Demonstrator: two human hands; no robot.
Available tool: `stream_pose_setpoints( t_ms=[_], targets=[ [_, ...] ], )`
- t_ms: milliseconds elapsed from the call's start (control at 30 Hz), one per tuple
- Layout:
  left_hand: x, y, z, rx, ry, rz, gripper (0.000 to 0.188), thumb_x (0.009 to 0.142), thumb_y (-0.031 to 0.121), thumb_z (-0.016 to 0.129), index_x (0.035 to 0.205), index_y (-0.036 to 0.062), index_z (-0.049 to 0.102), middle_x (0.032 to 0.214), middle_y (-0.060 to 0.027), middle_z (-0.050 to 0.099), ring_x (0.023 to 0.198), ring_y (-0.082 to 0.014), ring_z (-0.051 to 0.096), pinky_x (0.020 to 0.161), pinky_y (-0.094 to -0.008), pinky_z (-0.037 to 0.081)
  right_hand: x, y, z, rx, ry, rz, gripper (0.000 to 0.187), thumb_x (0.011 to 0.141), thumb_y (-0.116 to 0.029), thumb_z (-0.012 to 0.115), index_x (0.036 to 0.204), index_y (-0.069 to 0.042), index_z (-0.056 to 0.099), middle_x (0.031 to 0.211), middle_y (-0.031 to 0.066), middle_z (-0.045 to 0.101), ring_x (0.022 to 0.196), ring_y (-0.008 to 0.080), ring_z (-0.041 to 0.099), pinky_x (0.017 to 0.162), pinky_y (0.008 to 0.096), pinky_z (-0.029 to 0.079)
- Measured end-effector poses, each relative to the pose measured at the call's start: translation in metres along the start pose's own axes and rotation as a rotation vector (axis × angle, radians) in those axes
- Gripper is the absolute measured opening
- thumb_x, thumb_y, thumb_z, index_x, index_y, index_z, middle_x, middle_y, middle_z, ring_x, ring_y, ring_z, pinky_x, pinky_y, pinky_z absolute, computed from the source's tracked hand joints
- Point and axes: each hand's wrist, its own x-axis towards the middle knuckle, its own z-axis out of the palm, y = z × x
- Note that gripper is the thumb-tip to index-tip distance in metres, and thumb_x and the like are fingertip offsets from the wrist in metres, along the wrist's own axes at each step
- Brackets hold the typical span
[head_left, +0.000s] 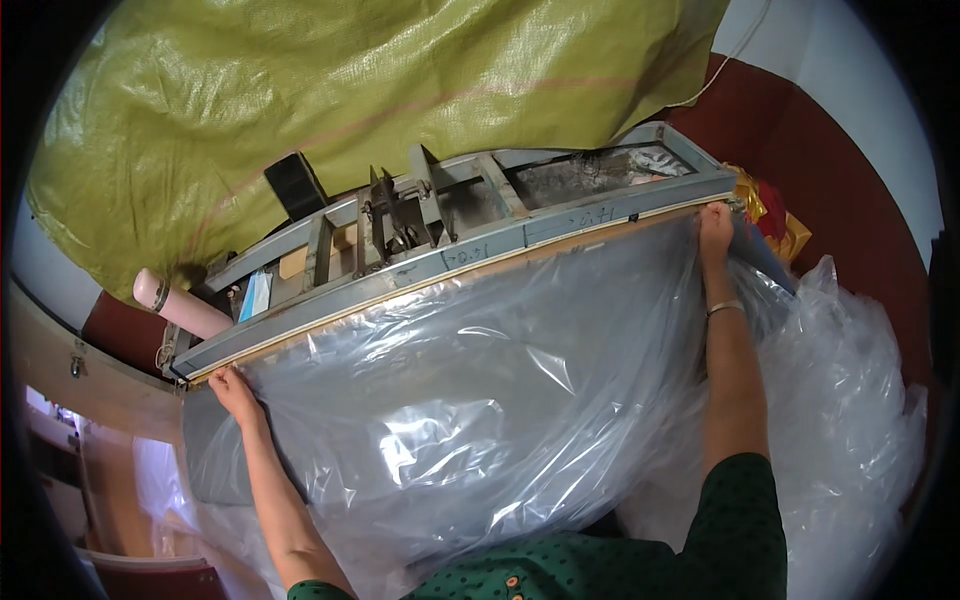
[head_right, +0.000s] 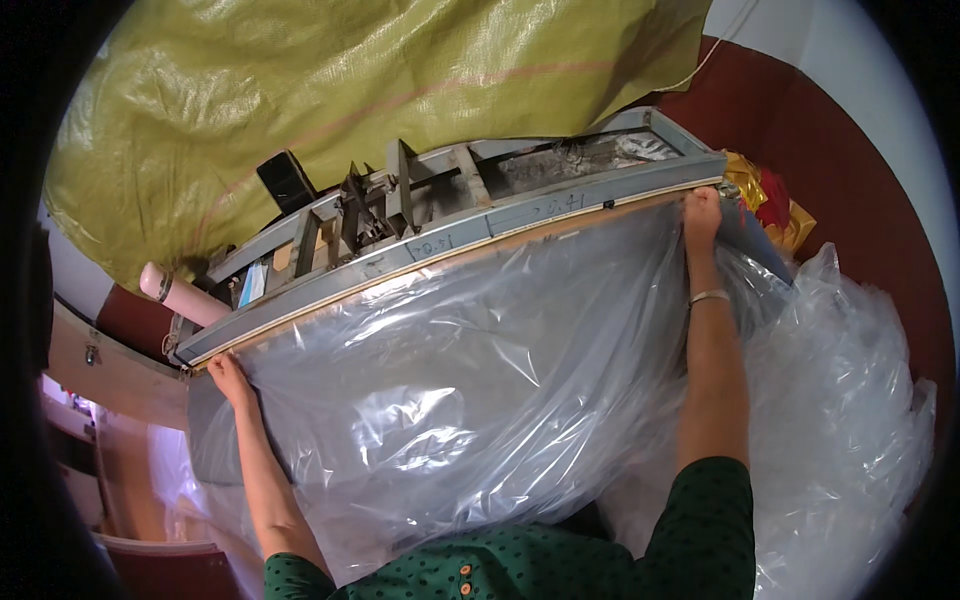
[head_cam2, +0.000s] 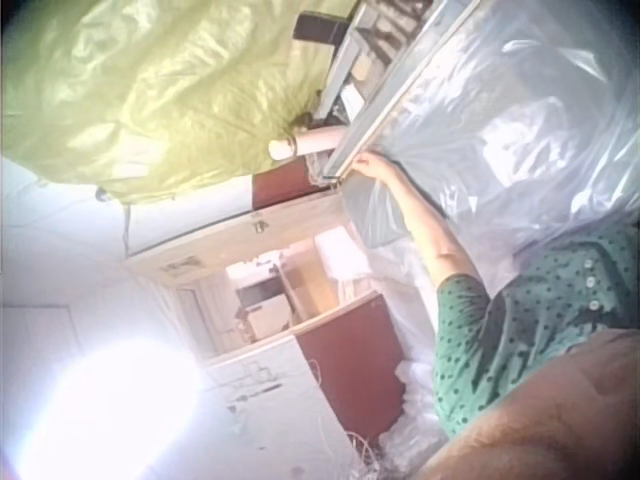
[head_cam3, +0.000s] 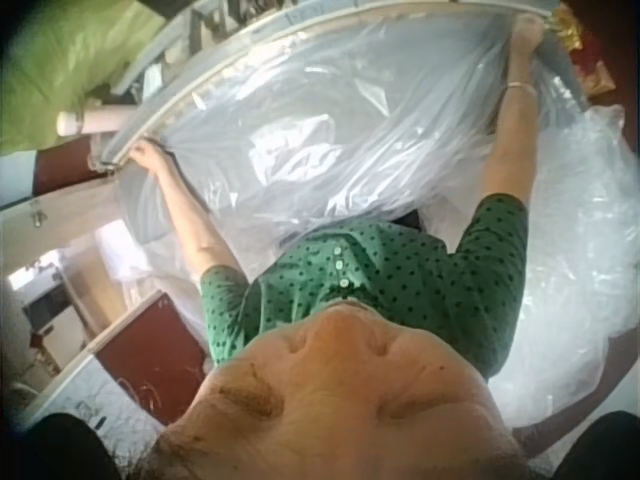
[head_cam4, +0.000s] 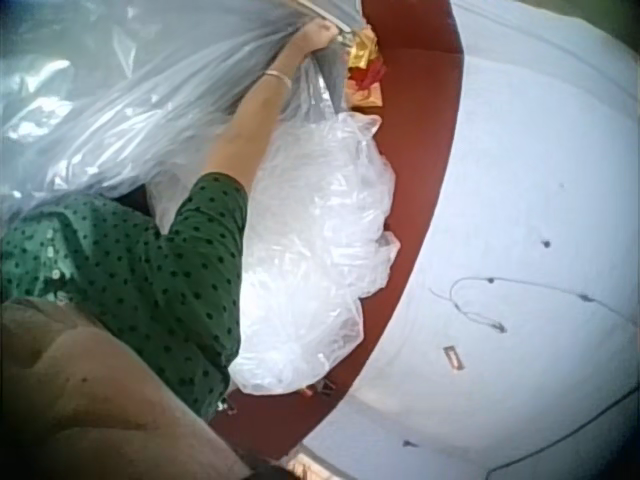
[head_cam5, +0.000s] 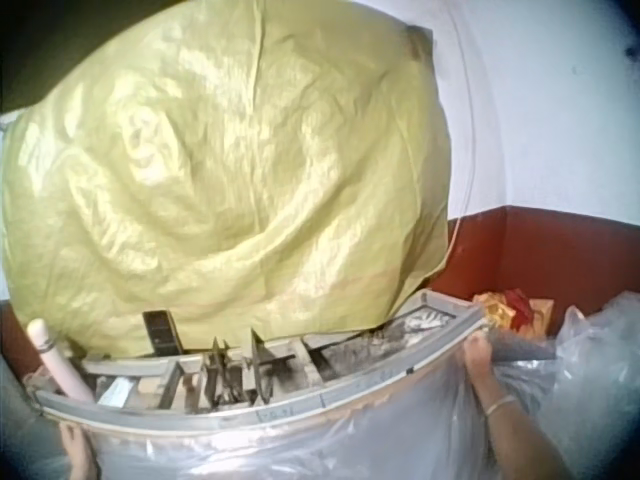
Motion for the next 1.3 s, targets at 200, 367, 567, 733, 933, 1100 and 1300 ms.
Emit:
stream_pose_setpoints(
  t_ms=[200,367,567,733,933,1100,1300],
  targets=[
    [-0.01,0.022,-0.005,-0.011,0.12,0.149,0.007,0.086,0.006,0.044,0.091,0.0025,0.047,0.079,-0.0049,0.051,0.073,-0.0141,0.049,0.068,-0.024,0.041,-0.001,-0.01,0.001,0.025,0.024,0.041,0.006,0.081,-0.003,0.051,0.085,-0.005,0.047,0.064,-0.0006,0.051,0.053,0.0055,0.046,0.049,0.0218,0.04],
    [-0.023,0.04,-0.041,0.845,-0.192,0.556,0.011,0.084,0.007,0.048,0.089,-0.0017,0.052,0.084,-0.0151,0.056,0.09,-0.0308,0.052,0.082,-0.0376,0.041,-0.002,-0.016,-0.014,-0.151,-0.045,-0.09,0.02,0.078,-0.008,0.062,0.094,-0.001,0.051,0.071,0.0021,0.057,0.063,0.0103,0.054,0.058,0.0229,0.044],
    [-0.031,0.073,-0.059,0.843,-0.506,0.532,0.01,0.085,0.011,0.048,0.087,0.0006,0.047,0.08,-0.0215,0.054,0.082,-0.0396,0.051,0.069,-0.0453,0.04,-0.019,-0.089,-0.065,-0.559,-0.428,0.008,0.021,0.077,-0.016,0.068,0.086,0.001,0.059,0.082,0.0034,0.06,0.076,0.0096,0.053,0.07,0.0249,0.043],
    [-0.108,0.144,-0.007,0.503,-0.742,0.401,0.014,0.088,0.015,0.047,0.085,0.0018,0.049,0.072,-0.0181,0.055,0.065,-0.036,0.053,0.059,-0.0394,0.043,-0.041,-0.091,-0.262,-1.017,-0.055,0.011,0.032,0.079,-0.026,0.063,0.092,0.003,0.063,0.086,0.0142,0.064,0.081,0.0275,0.06,0.073,0.0356,0.046],
    [-0.185,0.215,0.02,-0.023,-0.916,0.065,0.014,0.09,0.015,0.051,0.086,0.0013,0.053,0.064,0.001,0.046,0.061,-0.006,0.04,0.055,-0.0227,0.037,-0.082,-0.119,-0.315,-1.57,0.105,0.235,0.036,0.075,-0.013,0.06,0.108,0.002,0.057,0.105,0.0183,0.061,0.101,0.0341,0.056,0.088,0.0376,0.043],
    [-0.184,0.229,0.014,-0.195,-0.943,-0.037,0.013,0.09,0.015,0.052,0.084,0.0035,0.048,0.069,0.0035,0.046,0.064,-0.0041,0.039,0.057,-0.0202,0.035,-0.047,-0.156,-0.164,-0.808,-0.126,-0.188,0.03,0.079,-0.009,0.061,0.107,0.0,0.057,0.11,0.0141,0.059,0.1,0.0251,0.057,0.086,0.0325,0.044],
    [-0.184,0.246,-0.012,-0.148,-0.925,-0.023,0.011,0.089,0.011,0.053,0.085,0.0032,0.047,0.073,0.0006,0.052,0.072,-0.0056,0.049,0.067,-0.0208,0.041,-0.208,-0.338,0.122,-0.096,-1.048,-0.45,0.027,0.074,-0.017,0.069,0.097,-0.004,0.061,0.093,0.011,0.061,0.09,0.0245,0.059,0.077,0.0317,0.046]
  ],
)
